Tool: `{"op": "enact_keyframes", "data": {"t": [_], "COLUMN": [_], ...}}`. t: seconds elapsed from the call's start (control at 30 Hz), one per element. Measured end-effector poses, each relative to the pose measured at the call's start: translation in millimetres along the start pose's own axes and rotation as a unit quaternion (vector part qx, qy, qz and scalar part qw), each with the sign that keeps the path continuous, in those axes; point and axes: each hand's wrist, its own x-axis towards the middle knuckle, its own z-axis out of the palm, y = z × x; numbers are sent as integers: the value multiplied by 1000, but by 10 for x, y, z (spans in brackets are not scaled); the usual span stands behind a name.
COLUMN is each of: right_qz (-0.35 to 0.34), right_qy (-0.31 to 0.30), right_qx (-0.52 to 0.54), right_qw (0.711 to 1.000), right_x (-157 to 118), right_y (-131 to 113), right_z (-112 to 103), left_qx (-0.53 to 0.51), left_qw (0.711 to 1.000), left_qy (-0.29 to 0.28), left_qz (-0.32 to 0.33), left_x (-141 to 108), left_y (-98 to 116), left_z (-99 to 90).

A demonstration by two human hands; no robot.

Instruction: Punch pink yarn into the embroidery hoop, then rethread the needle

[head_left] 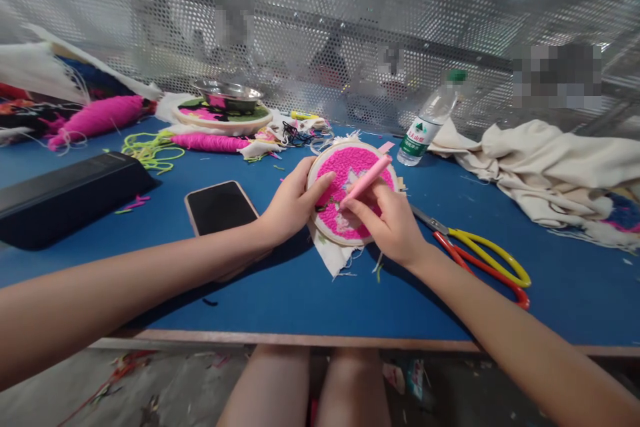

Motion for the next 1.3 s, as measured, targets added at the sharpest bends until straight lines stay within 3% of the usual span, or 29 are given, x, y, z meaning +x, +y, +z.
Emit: {"op": "enact_keyframes", "data": {"t": [0.8,1.07,1.3], "right_qz": [-43,-131,-131], "right_qy": [25,20,-44], "right_qx": [-22,-95,-93], "right_qw": [999,987,986], "right_x": [-42,0,33], "right_y": [-1,-100,-36], "right_z": [-24,-74,-41], "left_qx": [-4,2,22], "left_qw": [1000,1000,1000], "left_qy": [-1,3,5], "left_qz": [-4,30,18], "left_x": [5,-38,-17], "left_y": [-16,54,33], "left_z": [1,-6,-3]}}
